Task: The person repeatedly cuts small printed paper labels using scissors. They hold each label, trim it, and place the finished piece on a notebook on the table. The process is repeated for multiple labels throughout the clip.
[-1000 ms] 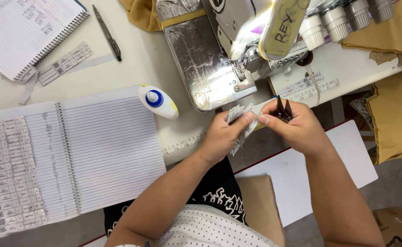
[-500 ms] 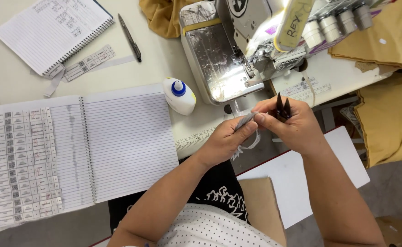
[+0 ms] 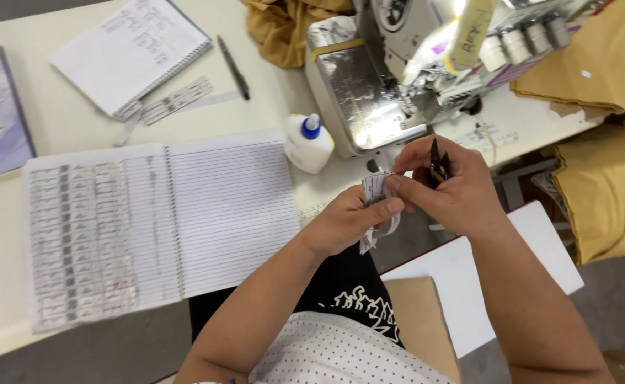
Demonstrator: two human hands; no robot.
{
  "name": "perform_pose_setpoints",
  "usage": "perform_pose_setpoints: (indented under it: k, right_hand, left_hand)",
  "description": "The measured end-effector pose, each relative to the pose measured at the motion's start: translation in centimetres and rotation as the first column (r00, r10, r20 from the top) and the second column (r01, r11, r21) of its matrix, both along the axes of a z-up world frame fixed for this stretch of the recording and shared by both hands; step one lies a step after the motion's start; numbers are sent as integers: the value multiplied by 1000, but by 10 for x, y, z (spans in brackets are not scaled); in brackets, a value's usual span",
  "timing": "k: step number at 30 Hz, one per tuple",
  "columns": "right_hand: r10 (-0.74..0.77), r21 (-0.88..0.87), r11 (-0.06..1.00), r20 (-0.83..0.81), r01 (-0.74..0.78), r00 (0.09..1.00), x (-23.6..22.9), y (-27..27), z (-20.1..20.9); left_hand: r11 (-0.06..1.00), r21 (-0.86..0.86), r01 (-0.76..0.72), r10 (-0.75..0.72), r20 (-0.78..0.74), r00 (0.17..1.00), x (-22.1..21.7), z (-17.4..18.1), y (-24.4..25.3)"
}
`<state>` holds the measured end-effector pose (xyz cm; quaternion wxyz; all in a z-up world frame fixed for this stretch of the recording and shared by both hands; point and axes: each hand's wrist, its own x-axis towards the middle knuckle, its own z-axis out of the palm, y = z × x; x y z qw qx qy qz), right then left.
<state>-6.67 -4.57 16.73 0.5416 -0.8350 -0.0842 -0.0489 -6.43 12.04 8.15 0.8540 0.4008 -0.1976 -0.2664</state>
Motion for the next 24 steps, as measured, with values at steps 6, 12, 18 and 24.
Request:
perform_pose_setpoints:
  k: [6,12,18,24]
  right_hand:
    - [26,-68,998,84,-20,996,6,32,-4]
    - [-214,-136,970,-98,200,972,-38,57,-56]
    - [-7,-80,997,61,12,998,-52,110,-70]
    - [146,36,989,-182,-142,972,-38,136,-66]
  left_hand:
    - [992,-107,-70,55,-135,989,-3,1,36]
    - [960,-100,-261,251,-101,963,0,5,85]
    - [904,-42,-425,419,-111,901,-10,-9,105]
    - [875,-80,-478,464,-143,874,-20,-13,131]
